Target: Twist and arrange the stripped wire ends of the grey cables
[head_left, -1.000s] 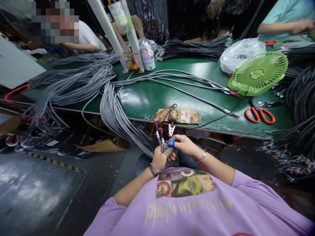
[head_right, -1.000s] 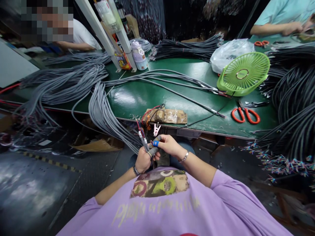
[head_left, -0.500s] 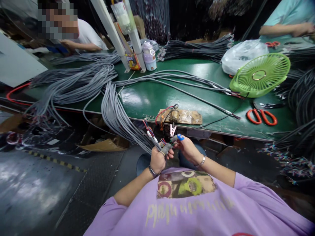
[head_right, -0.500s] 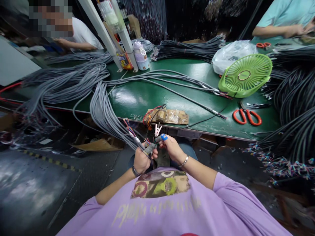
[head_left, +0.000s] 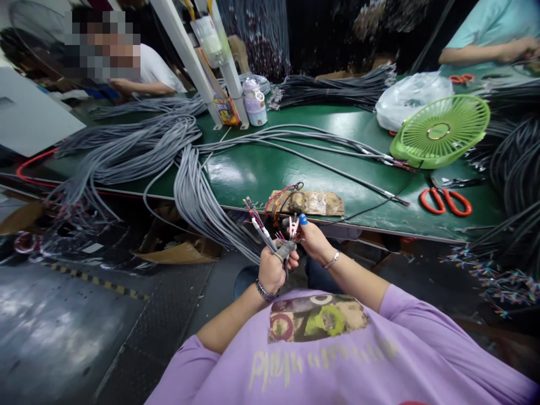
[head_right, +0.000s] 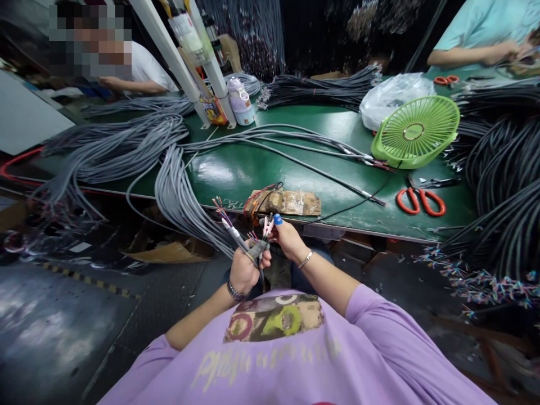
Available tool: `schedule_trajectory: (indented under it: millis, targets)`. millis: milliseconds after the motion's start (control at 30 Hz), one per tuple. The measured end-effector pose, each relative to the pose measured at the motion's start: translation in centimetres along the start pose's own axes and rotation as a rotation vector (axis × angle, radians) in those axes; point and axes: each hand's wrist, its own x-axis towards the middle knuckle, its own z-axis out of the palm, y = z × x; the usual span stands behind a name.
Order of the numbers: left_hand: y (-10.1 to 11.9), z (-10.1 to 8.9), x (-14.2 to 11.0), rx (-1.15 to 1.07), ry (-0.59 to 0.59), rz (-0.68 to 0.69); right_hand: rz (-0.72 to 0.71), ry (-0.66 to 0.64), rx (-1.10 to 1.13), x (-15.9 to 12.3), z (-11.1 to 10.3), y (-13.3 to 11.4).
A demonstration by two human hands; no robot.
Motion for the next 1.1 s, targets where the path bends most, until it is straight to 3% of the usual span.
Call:
schedule_trajectory:
  millis: [133, 267, 433, 667, 767, 900, 1100]
  targets:
    - [-0.3, 0.0, 0.1, 0.032, 0.003, -0.019, 0.179, -0.013, 0.244, 0.6, 0.5, -0.2]
    - [-0.6, 0.0, 0.2, 0.057, 0.016, -0.04, 0.183, 0.029, 0.332, 0.8, 0.9, -0.3]
    - [-0.7, -0.2, -0.2, 0.08, 0.009, -0.015, 0.24, -0.078, 0.364, 0.3, -0.1, 0.0]
    - [-1.2, -1.3, -1.2, 0.155, -0.036, 0.029, 0.301, -0.238, 0.104, -2.8, -2.2, -0.8]
    - [-1.6, -1.5, -1.2, 0.203, -0.071, 0.036, 0.22, -0.234, -0.094, -3.7, -2.4, -1.2]
    - [-2.1, -1.6, -1.1, 0.298, -0.178, -0.061, 0.109, -0.307, -0.293, -3.8, -2.2, -1.6]
    - [-1.4, -1.7, -1.3, 0.246, -0.131, -0.047, 0.099, -0.269, -0.255, -3.4, -2.4, -1.5]
